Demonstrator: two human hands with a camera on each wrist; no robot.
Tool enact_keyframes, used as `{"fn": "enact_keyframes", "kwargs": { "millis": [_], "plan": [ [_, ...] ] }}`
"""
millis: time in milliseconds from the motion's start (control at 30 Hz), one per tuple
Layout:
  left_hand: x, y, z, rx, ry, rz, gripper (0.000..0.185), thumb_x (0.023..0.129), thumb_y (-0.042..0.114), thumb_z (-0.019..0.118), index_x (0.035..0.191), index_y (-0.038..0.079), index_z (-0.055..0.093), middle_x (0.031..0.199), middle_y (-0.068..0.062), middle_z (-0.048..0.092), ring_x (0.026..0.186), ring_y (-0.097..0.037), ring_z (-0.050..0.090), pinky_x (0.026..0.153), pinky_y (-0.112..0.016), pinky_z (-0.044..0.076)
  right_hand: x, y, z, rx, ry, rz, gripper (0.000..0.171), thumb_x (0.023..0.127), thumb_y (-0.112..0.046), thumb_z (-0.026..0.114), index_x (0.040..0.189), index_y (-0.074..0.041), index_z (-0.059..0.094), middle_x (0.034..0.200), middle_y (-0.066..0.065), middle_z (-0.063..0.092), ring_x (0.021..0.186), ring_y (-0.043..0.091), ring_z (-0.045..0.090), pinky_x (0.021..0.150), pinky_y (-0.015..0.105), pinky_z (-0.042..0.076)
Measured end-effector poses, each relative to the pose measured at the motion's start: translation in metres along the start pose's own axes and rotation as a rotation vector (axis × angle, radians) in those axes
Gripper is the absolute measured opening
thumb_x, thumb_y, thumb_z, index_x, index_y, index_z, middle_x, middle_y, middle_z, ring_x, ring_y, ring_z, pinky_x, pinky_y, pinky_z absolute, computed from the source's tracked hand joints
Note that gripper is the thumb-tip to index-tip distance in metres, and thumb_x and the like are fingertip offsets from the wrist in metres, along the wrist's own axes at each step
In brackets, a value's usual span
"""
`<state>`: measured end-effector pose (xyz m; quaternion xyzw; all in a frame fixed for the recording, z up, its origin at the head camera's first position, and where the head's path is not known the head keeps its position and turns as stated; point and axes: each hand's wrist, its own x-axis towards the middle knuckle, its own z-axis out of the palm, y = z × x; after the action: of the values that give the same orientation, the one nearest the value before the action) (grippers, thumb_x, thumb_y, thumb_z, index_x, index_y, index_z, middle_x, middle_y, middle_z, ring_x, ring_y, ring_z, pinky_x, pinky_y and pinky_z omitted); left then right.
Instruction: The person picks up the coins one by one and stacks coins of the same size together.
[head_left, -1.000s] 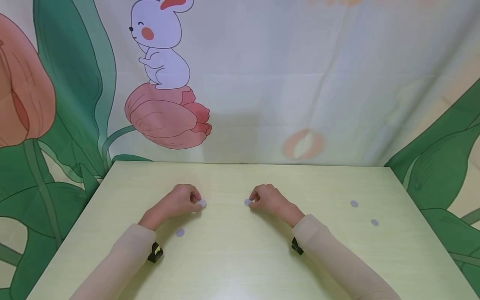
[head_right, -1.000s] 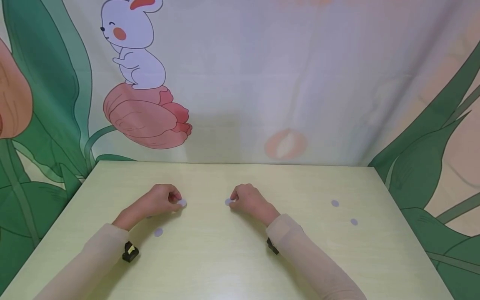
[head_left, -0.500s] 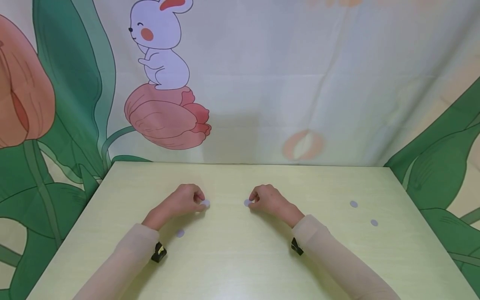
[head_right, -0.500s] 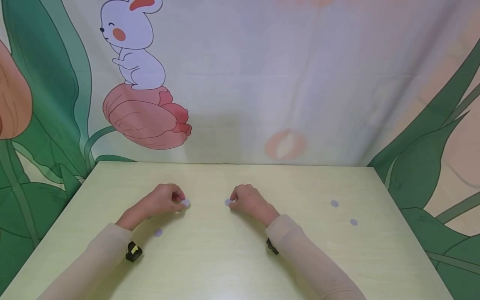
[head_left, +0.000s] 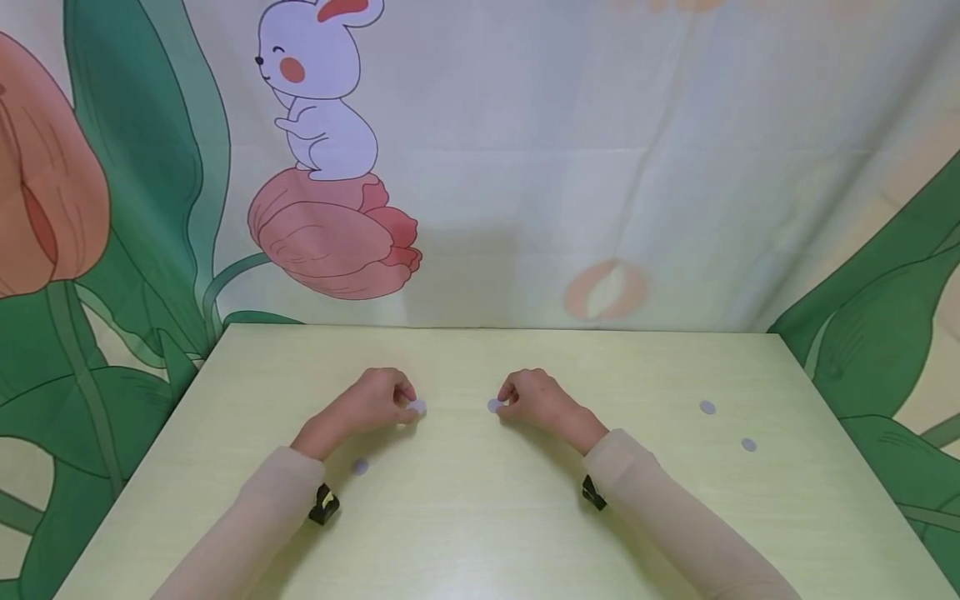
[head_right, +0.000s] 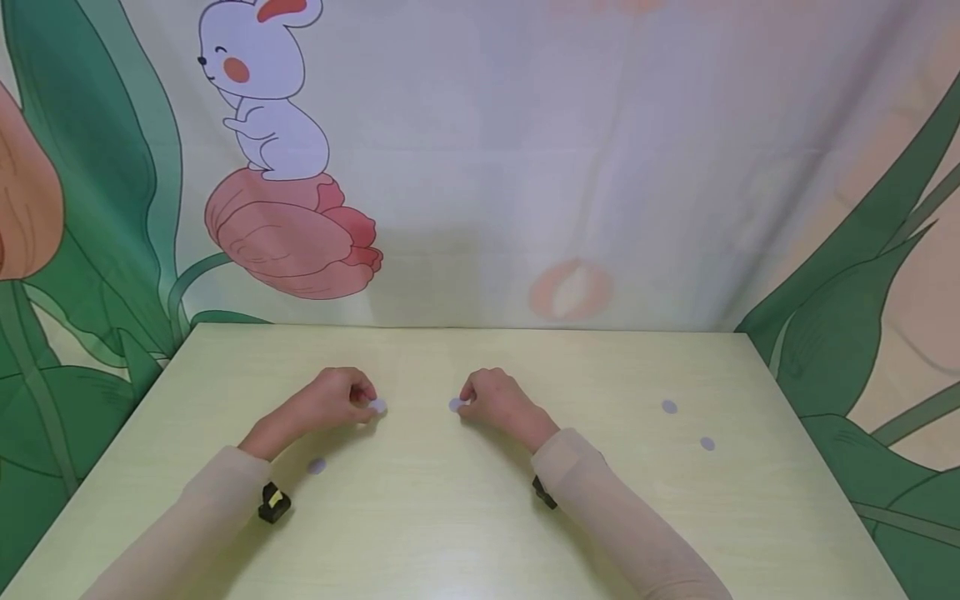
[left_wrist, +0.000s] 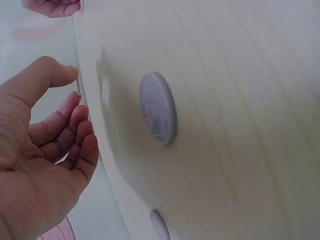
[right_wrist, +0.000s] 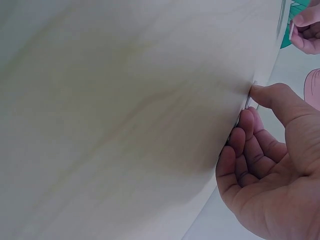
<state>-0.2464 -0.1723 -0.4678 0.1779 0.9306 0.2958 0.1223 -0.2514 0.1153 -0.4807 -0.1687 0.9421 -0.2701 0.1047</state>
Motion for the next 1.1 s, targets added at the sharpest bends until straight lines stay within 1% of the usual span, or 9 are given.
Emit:
{"fn": "enact_keyframes", "kwargs": {
  "millis": [133, 333, 700, 967, 1100],
  "plan": [
    [0.0013, 0.0006, 0.0007, -0.002, 0.000, 0.012, 0.023, 0.082, 0.013, 0.081, 0.096, -0.001, 0.069, 0.087, -0.007, 0.062, 0.079, -0.017, 0.054, 0.071, -0.029, 0.049, -0.0003, 0.0002, -0.0002, 0.003, -0.004, -0.003, 0.014, 0.089, -0.017, 0.079, 0.096, -0.006, 0.073, 0.081, -0.002, 0.063, 0.075, 0.014, 0.055, 0.074, 0.029, 0.048],
    [0.0016, 0.0026, 0.0003, -0.017, 0.001, 0.007, 0.023, 0.082, 0.012, 0.081, 0.096, -0.001, 0.069, 0.088, -0.007, 0.063, 0.079, -0.018, 0.055, 0.072, -0.030, 0.050, -0.0013, -0.0012, -0.0012, 0.011, -0.009, 0.004, 0.015, 0.089, -0.018, 0.079, 0.097, -0.006, 0.073, 0.082, -0.001, 0.064, 0.075, 0.015, 0.055, 0.074, 0.029, 0.048],
    [0.0040, 0.0035, 0.0022, 0.008, 0.013, 0.033, 0.021, 0.081, 0.011, 0.081, 0.093, -0.001, 0.069, 0.086, -0.007, 0.062, 0.077, -0.017, 0.054, 0.071, -0.029, 0.049, -0.0015, -0.0016, -0.0003, 0.007, -0.006, 0.008, 0.015, 0.089, -0.017, 0.079, 0.097, -0.007, 0.073, 0.082, -0.001, 0.064, 0.075, 0.015, 0.055, 0.074, 0.029, 0.048],
    [0.0061, 0.0070, 0.0030, -0.003, -0.006, 0.014, 0.022, 0.082, 0.011, 0.081, 0.095, -0.001, 0.069, 0.087, -0.006, 0.062, 0.080, -0.018, 0.055, 0.072, -0.029, 0.049, -0.0019, -0.0022, -0.0007, 0.005, -0.005, 0.006, 0.015, 0.089, -0.016, 0.079, 0.097, -0.006, 0.073, 0.081, -0.001, 0.063, 0.074, 0.014, 0.054, 0.073, 0.028, 0.047],
    [0.0074, 0.0088, 0.0040, 0.008, 0.004, 0.039, 0.020, 0.081, 0.010, 0.081, 0.093, -0.001, 0.070, 0.084, -0.005, 0.062, 0.078, -0.017, 0.055, 0.071, -0.029, 0.049, -0.0019, -0.0019, -0.0002, 0.009, -0.002, 0.003, 0.014, 0.089, -0.016, 0.079, 0.096, -0.006, 0.073, 0.081, -0.001, 0.064, 0.074, 0.014, 0.054, 0.073, 0.028, 0.047]
  ]
}}
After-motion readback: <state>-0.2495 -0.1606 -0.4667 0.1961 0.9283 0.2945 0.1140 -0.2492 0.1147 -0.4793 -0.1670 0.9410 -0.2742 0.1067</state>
